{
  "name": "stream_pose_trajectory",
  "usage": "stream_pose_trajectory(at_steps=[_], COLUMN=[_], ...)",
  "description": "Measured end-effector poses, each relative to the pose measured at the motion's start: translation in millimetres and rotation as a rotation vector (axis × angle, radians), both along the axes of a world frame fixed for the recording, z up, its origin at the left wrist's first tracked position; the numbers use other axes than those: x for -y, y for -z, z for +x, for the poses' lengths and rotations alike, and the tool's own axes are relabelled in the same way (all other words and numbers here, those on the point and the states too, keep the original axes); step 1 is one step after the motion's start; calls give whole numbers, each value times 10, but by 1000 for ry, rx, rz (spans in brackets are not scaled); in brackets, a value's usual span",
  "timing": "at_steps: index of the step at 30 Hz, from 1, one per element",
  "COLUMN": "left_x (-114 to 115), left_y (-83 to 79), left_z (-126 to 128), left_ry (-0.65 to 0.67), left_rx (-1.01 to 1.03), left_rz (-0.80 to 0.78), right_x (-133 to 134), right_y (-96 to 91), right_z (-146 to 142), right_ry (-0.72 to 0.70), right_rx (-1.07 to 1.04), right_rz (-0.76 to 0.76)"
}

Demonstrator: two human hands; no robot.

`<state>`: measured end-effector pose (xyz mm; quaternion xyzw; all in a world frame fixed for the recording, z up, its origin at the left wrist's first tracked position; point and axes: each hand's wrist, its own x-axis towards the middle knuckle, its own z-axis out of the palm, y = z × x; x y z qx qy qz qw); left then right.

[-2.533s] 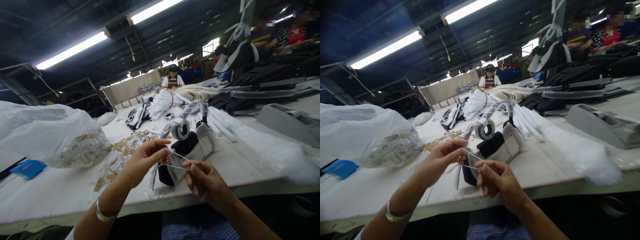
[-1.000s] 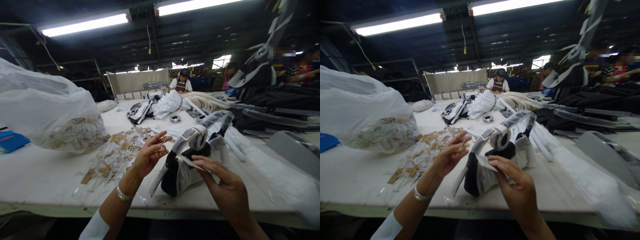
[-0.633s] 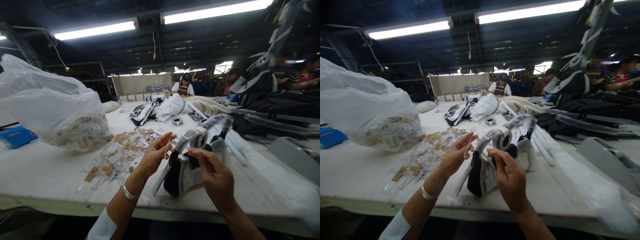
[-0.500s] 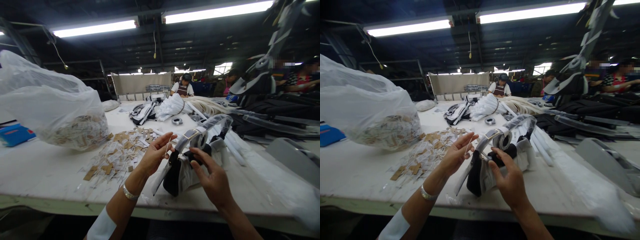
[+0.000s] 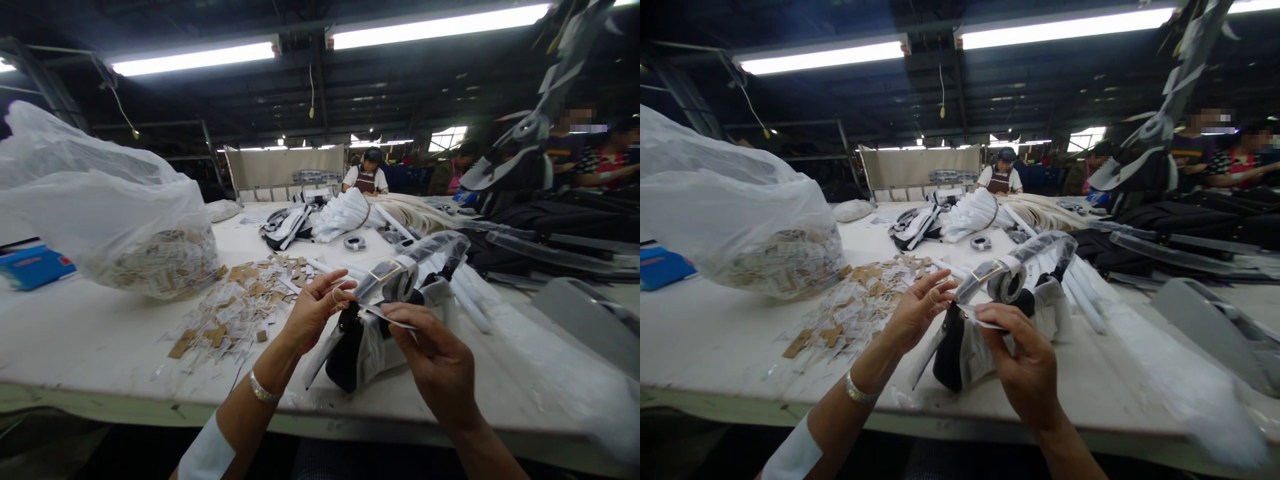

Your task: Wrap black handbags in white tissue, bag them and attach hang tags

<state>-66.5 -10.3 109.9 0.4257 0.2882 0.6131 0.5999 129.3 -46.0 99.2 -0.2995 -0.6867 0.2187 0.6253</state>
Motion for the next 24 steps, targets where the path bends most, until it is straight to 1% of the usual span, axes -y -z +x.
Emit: stream_pose_trajectory(at_steps=[2,6,8,11,14,17,19,21,24], left_x=[0,10,28,74,138,220,281,336,386], left_y=[4,-21,-54,-126,-213,-297,-345,-383,-405], left_z=[24,14,-15,-55,-64,-48,-39,-39,-42], left_ry=[3,-14,-21,-25,-40,-109,-172,-224,-271], left_rx=[10,-28,-84,-181,-267,-418,-552,-696,-861], left_rz=[32,121,166,237,286,361,441,525,597], right_x=[-49,-163,-195,-217,-233,-250,-254,-251,-238], right_y=[-94,-276,-370,-504,-596,-622,-609,-584,-562], right_z=[-66,-184,-216,-240,-258,-274,-276,-269,-241], right_ry=[-47,62,99,81,111,150,109,55,20], right_rx=[68,194,241,374,536,640,620,545,433], right_rz=[25,7,-29,-50,-6,24,17,-17,-87])
